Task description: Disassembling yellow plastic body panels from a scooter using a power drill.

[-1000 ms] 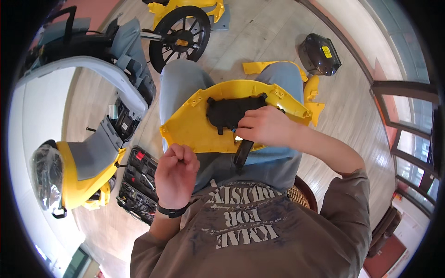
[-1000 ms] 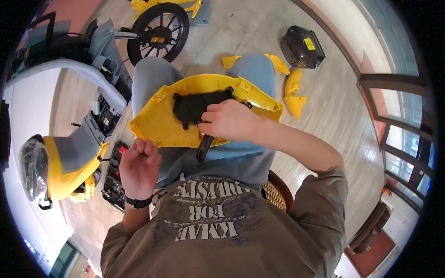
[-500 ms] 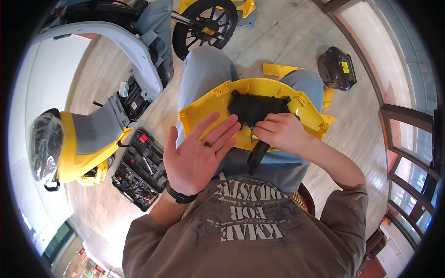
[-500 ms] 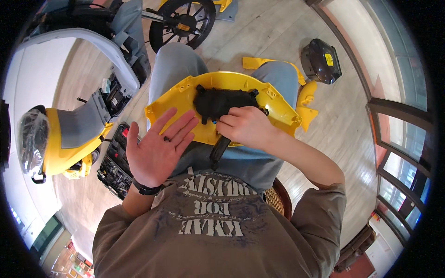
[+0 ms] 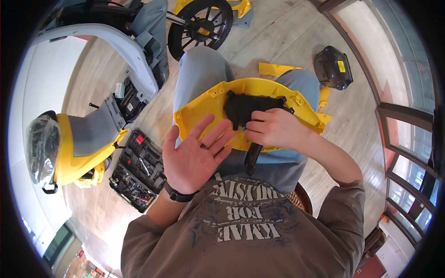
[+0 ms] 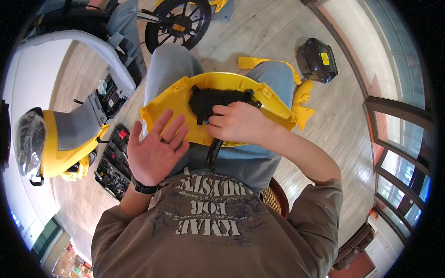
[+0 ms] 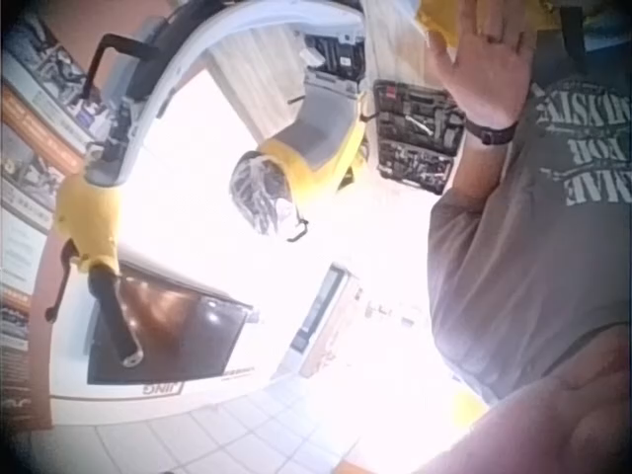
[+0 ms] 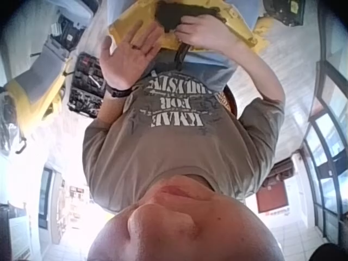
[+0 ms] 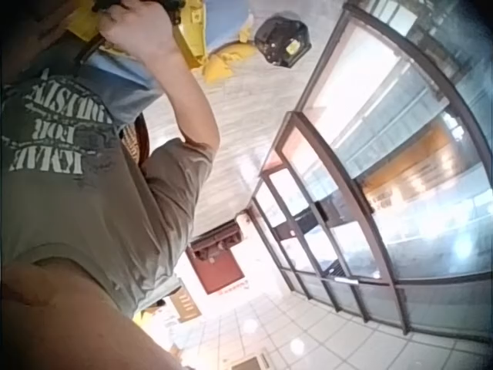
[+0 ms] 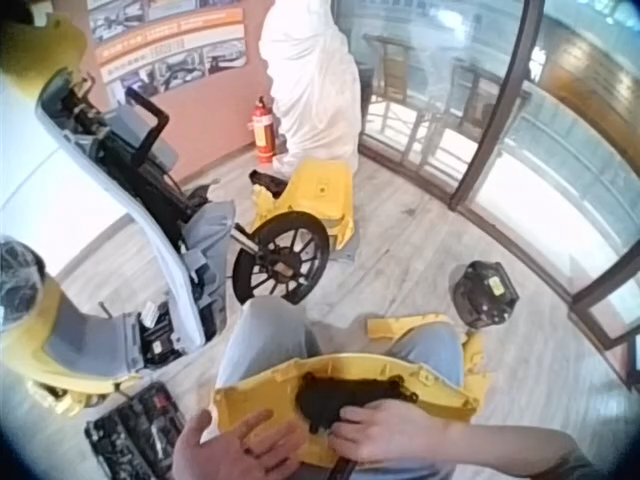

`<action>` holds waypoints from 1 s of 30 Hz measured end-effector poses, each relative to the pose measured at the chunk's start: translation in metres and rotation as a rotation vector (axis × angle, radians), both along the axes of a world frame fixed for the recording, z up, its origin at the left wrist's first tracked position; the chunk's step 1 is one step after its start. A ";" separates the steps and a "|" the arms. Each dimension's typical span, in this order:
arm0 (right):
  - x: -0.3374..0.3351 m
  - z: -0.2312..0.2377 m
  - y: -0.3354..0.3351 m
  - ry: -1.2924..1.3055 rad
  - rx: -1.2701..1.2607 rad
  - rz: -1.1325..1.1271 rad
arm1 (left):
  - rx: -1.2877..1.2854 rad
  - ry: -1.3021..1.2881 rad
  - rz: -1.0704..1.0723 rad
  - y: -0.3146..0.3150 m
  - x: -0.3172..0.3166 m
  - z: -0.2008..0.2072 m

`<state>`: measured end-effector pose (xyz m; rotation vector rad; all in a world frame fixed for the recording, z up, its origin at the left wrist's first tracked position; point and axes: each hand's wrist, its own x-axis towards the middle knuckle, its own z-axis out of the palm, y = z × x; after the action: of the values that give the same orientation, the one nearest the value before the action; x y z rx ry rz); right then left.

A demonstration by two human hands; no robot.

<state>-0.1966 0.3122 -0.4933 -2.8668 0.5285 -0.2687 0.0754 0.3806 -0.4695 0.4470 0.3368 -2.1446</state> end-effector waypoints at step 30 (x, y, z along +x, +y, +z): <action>-0.010 -0.004 -0.012 -0.013 0.021 0.098 | 0.086 -0.220 -0.042 0.008 -0.002 -0.005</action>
<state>-0.2067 0.3001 -0.4976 -2.8574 0.3852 -0.2640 0.0736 0.3884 -0.4748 0.7381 0.2983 -2.1024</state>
